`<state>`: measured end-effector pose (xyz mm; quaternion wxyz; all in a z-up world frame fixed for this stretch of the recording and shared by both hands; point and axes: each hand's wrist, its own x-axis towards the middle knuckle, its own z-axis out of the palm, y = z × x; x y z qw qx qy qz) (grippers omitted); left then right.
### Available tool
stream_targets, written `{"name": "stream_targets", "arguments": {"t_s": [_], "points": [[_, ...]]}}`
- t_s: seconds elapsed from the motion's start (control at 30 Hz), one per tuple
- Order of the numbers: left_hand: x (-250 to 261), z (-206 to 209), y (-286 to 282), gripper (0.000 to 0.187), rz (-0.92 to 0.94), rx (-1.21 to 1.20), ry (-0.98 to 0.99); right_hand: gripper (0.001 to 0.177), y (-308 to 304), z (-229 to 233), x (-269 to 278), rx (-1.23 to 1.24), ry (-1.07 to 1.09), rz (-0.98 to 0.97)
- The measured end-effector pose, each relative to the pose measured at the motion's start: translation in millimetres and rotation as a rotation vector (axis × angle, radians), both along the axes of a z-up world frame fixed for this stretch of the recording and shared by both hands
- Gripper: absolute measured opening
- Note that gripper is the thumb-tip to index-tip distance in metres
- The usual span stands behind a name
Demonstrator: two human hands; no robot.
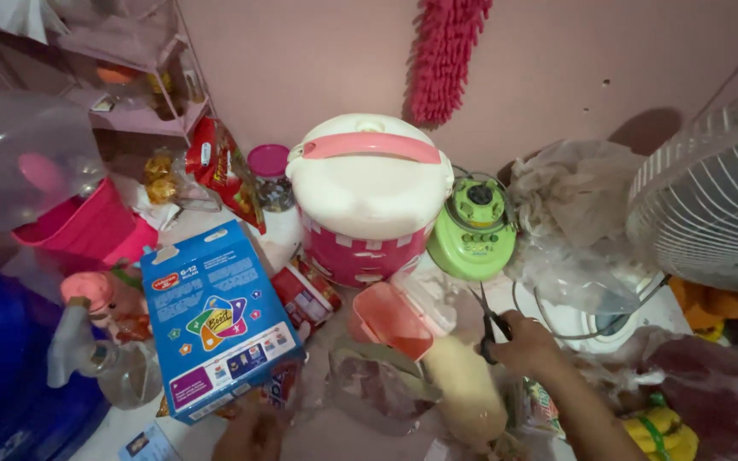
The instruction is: Unpacking food items from a grocery bag, opening packets with scissors, and moving them to the kitchen area.
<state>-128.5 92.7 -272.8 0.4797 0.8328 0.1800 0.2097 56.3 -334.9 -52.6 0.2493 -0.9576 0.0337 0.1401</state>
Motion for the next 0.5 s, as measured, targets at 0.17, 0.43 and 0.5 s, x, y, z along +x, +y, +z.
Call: {"name": "stream_targets", "arguments": {"t_s": [0.17, 0.43, 0.5], "points": [[0, 35, -7, 0.017, -0.224, 0.019, 0.417, 0.051, -31, -70, 19, -0.083, 0.310, -0.132], [17, 237, -91, 0.068, -0.164, 0.127, 0.274, 0.014, -51, -131, 20, 0.792, 0.568, -0.519], [24, 243, -96, 0.069, -0.243, 0.239, -0.040, 0.012, -47, -120, 13, 0.988, 0.616, -0.571]]}}
